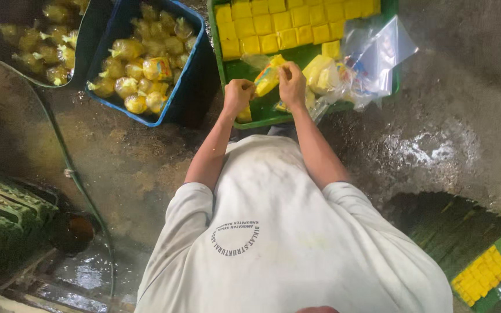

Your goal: The person sits on the floor of a food processing facility and wraps yellow tofu blocks in small clear plastic bags, twisting the bags closed. They place each wrapped package into blue bins beside them and take new blocks from a green tray, working through the tray one block at a time.

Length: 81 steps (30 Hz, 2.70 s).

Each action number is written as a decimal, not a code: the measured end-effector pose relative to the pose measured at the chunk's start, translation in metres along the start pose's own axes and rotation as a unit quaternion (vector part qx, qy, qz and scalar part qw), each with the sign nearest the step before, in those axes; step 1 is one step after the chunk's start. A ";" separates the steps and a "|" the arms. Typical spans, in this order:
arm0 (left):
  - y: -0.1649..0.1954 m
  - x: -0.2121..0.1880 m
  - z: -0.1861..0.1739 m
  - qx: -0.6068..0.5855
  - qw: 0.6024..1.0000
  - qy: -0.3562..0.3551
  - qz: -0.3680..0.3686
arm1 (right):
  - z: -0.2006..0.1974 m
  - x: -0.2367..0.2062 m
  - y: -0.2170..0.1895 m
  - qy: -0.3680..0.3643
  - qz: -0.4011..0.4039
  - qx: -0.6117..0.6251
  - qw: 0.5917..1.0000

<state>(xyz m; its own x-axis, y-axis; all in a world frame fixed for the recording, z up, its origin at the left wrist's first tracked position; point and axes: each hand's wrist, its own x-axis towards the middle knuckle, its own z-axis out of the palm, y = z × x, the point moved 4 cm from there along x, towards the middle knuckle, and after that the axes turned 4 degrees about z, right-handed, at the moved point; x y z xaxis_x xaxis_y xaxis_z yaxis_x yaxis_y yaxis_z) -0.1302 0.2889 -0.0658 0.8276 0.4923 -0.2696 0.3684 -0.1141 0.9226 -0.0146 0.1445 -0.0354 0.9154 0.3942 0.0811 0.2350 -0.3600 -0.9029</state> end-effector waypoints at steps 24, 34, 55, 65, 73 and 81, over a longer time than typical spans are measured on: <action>0.056 0.001 -0.004 0.165 0.957 0.021 0.238 | -0.018 0.007 0.025 -0.035 0.043 0.230 0.972; 0.126 -0.040 -0.068 -0.063 0.912 0.106 0.392 | -0.021 0.008 -0.090 -0.079 -0.021 0.298 0.951; -0.107 -0.105 -0.073 -0.523 0.822 0.226 -0.019 | 0.160 -0.093 -0.043 -0.412 -0.003 0.149 0.899; -0.166 -0.081 -0.108 -0.408 0.831 0.339 -0.169 | -0.101 -0.034 0.083 0.028 0.130 -0.217 0.967; -0.148 -0.063 -0.093 -0.162 0.916 0.128 -0.344 | -0.133 -0.080 0.115 -0.030 0.110 -0.280 0.953; -0.165 -0.090 -0.080 -0.117 0.968 0.154 -0.159 | -0.153 -0.064 0.131 0.158 0.184 -0.103 0.965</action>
<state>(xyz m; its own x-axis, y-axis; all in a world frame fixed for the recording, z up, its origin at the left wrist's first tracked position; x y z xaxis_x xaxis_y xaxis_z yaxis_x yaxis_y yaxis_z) -0.2990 0.3321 -0.1715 0.5094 0.7081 -0.4890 0.4477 0.2672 0.8533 0.0073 -0.0570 -0.0940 0.9955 -0.0570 -0.0751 -0.0943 -0.5991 -0.7951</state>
